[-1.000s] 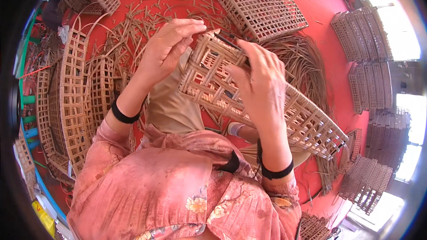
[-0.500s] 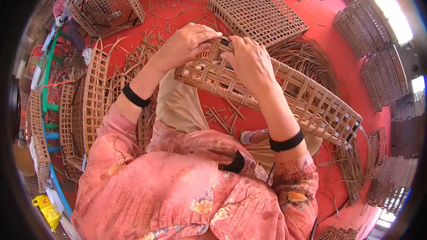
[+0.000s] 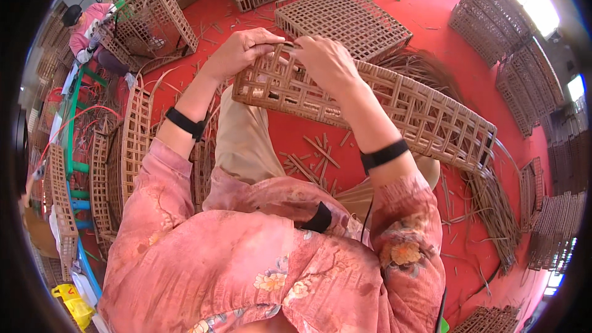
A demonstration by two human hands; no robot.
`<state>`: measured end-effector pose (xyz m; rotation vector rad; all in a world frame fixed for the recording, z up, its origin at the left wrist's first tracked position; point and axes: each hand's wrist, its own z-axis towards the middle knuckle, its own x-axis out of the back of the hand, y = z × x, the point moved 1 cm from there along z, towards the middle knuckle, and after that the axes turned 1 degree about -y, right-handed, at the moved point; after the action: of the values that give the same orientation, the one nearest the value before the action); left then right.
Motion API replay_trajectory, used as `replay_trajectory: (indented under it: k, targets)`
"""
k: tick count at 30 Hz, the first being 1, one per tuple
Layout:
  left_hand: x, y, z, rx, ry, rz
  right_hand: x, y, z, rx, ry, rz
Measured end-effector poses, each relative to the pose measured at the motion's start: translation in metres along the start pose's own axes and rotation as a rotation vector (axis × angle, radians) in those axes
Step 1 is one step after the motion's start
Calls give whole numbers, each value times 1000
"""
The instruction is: The recorder is weaving bamboo or wood strips into a rectangular frame to create furniture components.
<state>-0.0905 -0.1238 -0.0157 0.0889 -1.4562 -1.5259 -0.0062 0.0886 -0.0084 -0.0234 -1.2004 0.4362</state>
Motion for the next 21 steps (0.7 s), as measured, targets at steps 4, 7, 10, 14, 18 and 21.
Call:
replay_trajectory:
  k: [4, 7, 10, 14, 18, 21]
  targets:
    - [-18, 16, 5, -321, 62, 362, 28, 31, -42, -31, 23, 56]
    - [-47, 26, 14, -353, 42, 541, 27, 35, -51, 4, 38, 62]
    - [-49, 32, 22, -288, 3, 539, 29, 19, -45, -25, 3, 4]
    - [-51, 28, 29, -274, -35, 540, 13, 23, -37, 9, 48, -108]
    - [-46, 18, 36, -350, -23, 503, 14, 29, -34, 69, 67, -124]
    - [-45, 21, 39, -324, -68, 326, 14, 33, -32, 81, 94, -127]
